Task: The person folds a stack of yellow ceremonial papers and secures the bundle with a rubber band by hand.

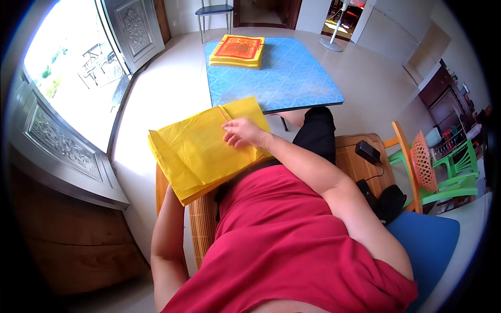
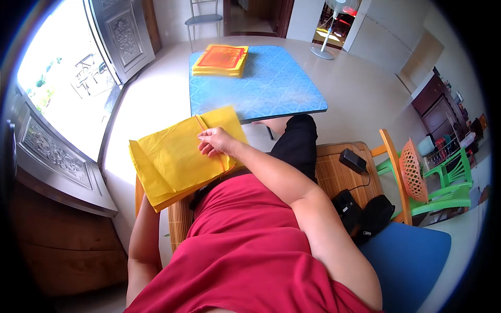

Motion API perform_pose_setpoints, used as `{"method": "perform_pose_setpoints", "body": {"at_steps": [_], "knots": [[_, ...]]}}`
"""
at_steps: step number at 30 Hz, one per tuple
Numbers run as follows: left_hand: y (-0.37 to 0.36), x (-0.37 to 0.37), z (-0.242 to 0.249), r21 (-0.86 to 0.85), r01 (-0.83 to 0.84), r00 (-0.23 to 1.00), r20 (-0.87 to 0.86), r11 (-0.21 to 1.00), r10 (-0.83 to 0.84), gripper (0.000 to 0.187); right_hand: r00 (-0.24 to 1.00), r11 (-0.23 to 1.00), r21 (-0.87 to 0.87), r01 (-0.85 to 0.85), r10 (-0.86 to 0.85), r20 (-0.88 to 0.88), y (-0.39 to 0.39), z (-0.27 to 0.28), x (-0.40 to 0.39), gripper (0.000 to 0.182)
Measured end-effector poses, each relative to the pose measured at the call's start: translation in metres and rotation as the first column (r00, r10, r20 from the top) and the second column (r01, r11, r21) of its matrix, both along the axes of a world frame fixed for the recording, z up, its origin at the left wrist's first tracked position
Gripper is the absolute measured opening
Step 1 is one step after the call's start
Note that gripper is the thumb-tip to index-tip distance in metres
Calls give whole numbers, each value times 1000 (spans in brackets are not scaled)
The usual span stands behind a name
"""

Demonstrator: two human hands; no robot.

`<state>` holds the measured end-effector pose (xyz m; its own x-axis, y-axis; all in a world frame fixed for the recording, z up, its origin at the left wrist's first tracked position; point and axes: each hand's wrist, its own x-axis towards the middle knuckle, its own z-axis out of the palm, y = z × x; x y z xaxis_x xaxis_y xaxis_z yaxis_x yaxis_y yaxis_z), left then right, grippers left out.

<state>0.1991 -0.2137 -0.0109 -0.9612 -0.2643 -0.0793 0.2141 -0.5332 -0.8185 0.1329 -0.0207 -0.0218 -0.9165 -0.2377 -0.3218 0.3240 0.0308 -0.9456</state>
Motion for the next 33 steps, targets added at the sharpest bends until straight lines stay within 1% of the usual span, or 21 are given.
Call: {"method": "perform_pose_setpoints", "body": {"at_steps": [2,5,6,7,9,11,12,15,18,21,22,23,25,26,29,30,31,32,33], "knots": [[1,-1,3,5,-7,1000,-3,1000,7,92,997,993,114,-30,37,-66,-6,7,3,36],[3,-2,4,15,-22,1000,0,1000,22,92,963,906,419,-61,164,-214,-22,21,14,48],[5,-1,5,19,-30,1000,4,999,30,92,873,853,522,-12,264,-411,-28,14,14,66],[4,-2,4,23,-41,999,9,999,41,92,823,829,559,-2,319,-471,-35,12,20,68],[2,2,3,28,-70,997,18,997,69,92,697,784,621,25,431,-573,-58,34,40,72],[16,12,5,28,-104,994,23,994,103,93,752,810,586,16,377,-541,-78,46,51,82],[10,19,2,26,-120,993,24,992,120,93,778,824,567,13,348,-524,-87,52,55,87],[5,23,2,23,-154,988,23,988,153,93,835,868,497,10,266,-482,-109,77,65,94],[11,23,5,24,-160,987,21,987,160,93,822,774,623,112,280,-496,-124,84,78,92],[29,1,19,30,-159,987,13,987,158,93,799,697,707,122,353,-486,-128,81,81,91],[29,4,19,34,-159,987,10,987,158,93,790,756,645,107,330,-517,-129,65,75,93],[29,17,16,38,-158,987,6,987,158,94,807,731,679,66,361,-468,-130,67,78,94],[31,5,21,49,-151,988,-2,987,152,94,834,674,739,-13,414,-363,-130,70,86,96],[26,9,19,55,-145,989,-4,988,145,94,801,740,671,48,374,-468,-137,57,89,102],[27,20,16,69,-111,994,-15,991,113,94,801,591,805,-54,507,-319,-146,62,88,98],[31,18,18,72,-98,995,-21,993,99,94,819,577,815,-59,495,-292,-147,74,91,93],[25,11,10,-118,-101,995,-30,988,99,100,823,579,814,-44,482,-299,-145,75,88,93],[10,0,-5,-306,-105,994,-40,946,98,106,827,601,799,-34,466,-315,-143,76,86,93],[4,-3,-2,-484,-110,994,-51,868,97,112,830,623,782,-27,450,-330,-142,75,83,92]]}}
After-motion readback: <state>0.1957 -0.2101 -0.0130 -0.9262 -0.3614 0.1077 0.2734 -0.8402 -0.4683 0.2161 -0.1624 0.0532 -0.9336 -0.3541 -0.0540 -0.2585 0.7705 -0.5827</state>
